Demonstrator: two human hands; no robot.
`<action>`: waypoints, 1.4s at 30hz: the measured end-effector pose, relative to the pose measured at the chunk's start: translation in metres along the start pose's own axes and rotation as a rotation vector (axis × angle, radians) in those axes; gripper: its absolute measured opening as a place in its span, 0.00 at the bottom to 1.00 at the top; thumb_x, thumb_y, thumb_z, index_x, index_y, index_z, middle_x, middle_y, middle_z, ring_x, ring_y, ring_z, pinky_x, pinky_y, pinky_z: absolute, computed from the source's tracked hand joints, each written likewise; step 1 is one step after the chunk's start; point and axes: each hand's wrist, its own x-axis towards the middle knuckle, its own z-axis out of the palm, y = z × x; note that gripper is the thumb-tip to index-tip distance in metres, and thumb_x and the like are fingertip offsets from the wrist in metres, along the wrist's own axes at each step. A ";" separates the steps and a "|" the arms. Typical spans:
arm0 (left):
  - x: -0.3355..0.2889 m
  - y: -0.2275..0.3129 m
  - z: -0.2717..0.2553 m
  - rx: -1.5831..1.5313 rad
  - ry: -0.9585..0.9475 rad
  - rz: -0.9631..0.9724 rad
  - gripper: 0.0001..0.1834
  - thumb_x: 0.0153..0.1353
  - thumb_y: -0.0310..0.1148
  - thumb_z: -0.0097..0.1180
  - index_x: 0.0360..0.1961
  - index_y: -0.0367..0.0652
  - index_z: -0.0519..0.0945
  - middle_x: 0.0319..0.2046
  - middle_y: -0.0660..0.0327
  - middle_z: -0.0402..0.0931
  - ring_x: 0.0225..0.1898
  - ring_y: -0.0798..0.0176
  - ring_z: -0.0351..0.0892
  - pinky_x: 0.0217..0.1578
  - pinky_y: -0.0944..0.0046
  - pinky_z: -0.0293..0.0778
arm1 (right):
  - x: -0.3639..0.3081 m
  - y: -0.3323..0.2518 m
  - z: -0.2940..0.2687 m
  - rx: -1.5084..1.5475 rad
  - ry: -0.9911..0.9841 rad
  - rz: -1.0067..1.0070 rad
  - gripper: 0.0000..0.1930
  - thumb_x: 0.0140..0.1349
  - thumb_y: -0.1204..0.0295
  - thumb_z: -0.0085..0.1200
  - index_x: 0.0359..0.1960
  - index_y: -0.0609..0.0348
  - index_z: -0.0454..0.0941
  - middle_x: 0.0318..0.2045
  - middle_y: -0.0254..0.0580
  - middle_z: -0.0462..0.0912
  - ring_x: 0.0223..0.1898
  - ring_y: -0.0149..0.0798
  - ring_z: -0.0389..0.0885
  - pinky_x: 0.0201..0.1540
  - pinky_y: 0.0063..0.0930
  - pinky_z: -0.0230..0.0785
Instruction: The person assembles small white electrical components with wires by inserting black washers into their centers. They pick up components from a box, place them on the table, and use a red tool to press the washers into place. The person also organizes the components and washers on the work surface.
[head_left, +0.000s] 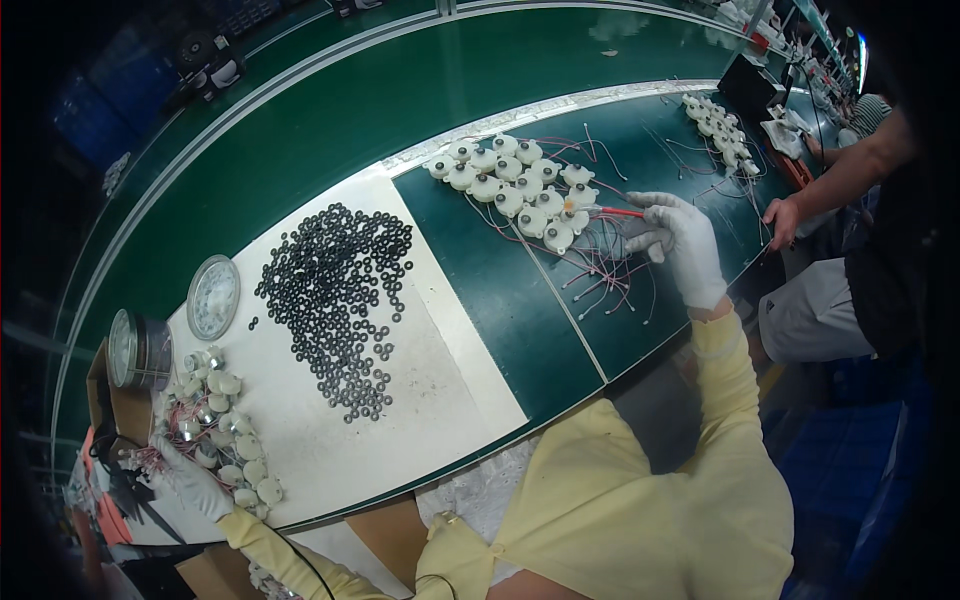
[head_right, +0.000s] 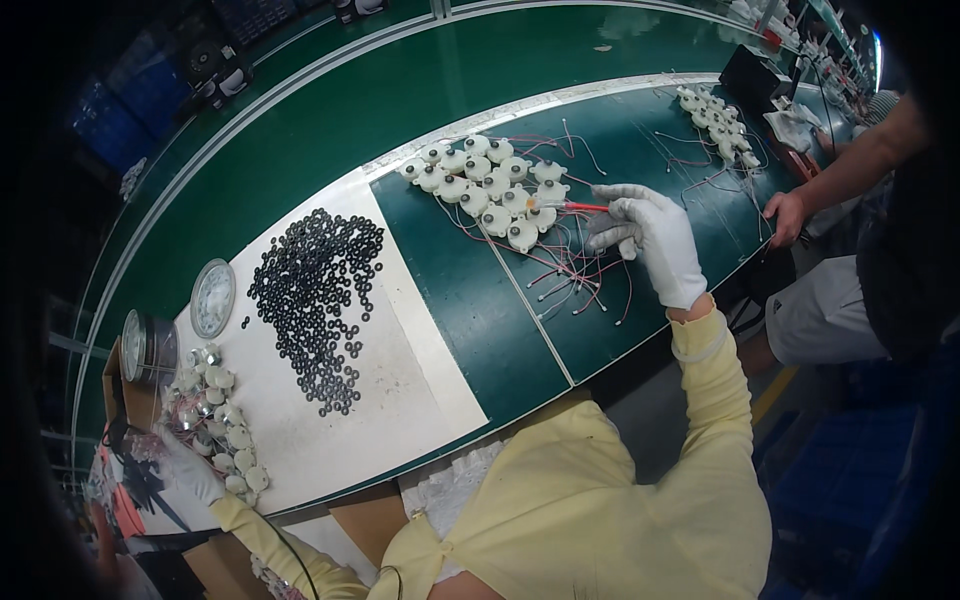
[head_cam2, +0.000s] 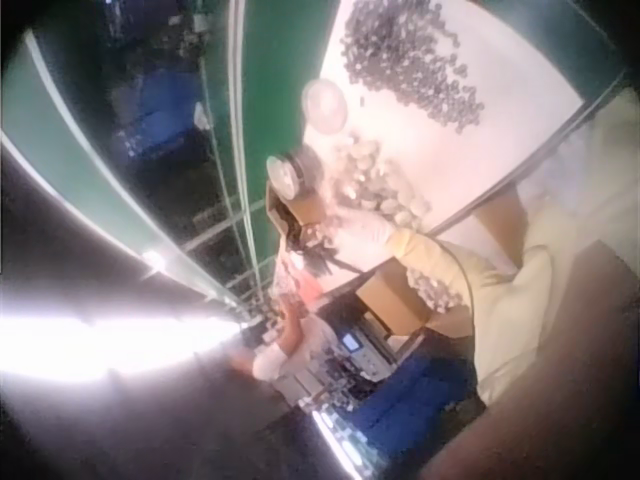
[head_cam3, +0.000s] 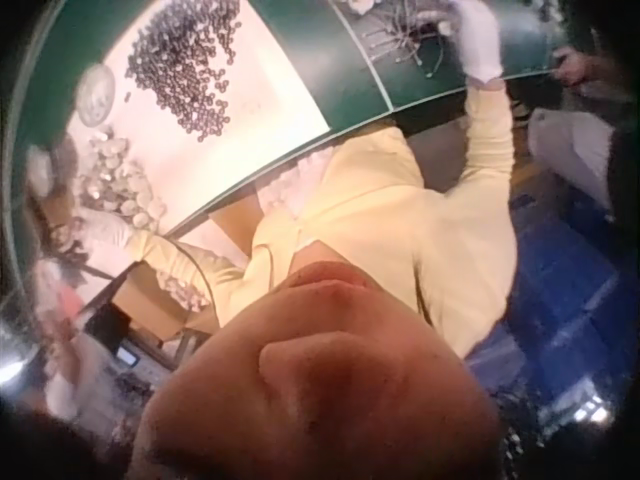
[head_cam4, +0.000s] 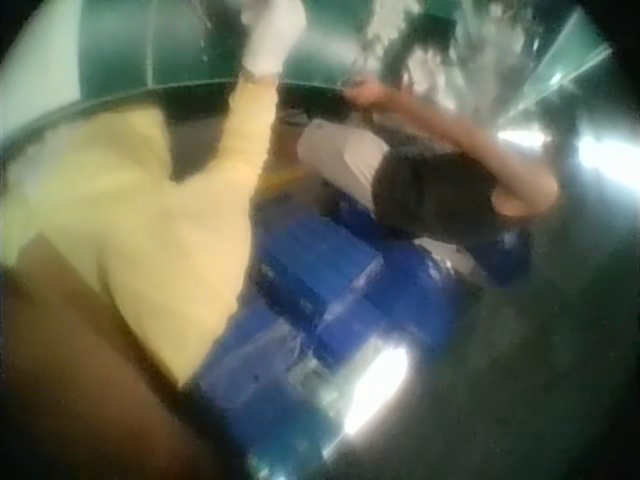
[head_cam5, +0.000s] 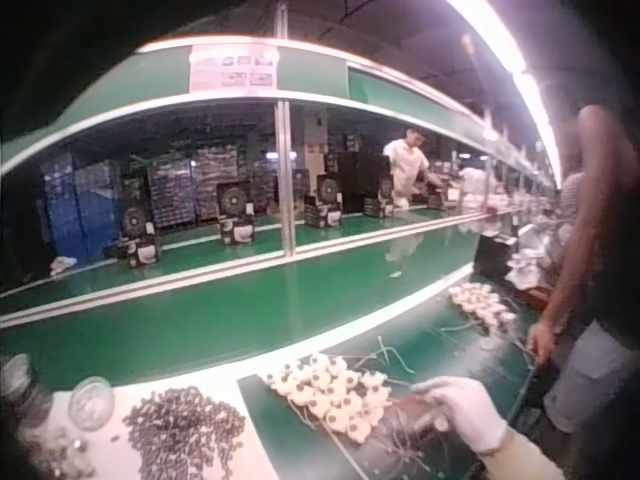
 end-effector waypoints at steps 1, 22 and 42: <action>-0.002 -0.004 0.004 0.002 -0.024 0.005 0.20 0.73 0.38 0.43 0.52 0.34 0.78 0.47 0.45 0.80 0.46 0.52 0.80 0.48 0.60 0.73 | 0.001 0.000 0.001 -0.022 -0.005 -0.004 0.19 0.63 0.74 0.42 0.53 0.74 0.72 0.31 0.52 0.83 0.24 0.38 0.85 0.19 0.15 0.63; 0.000 -0.004 0.005 -0.075 0.048 0.021 0.18 0.72 0.37 0.46 0.50 0.33 0.80 0.47 0.48 0.81 0.45 0.53 0.82 0.46 0.61 0.74 | 0.003 0.006 -0.002 -0.098 -0.066 0.007 0.17 0.66 0.75 0.42 0.53 0.68 0.75 0.30 0.47 0.84 0.25 0.31 0.84 0.21 0.12 0.65; -0.008 -0.026 0.028 0.008 0.029 0.093 0.18 0.73 0.32 0.42 0.55 0.32 0.75 0.55 0.46 0.76 0.56 0.52 0.75 0.58 0.60 0.68 | -0.001 -0.036 0.014 -0.281 -0.040 -0.106 0.18 0.65 0.76 0.43 0.55 0.66 0.77 0.29 0.38 0.80 0.21 0.24 0.79 0.21 0.14 0.72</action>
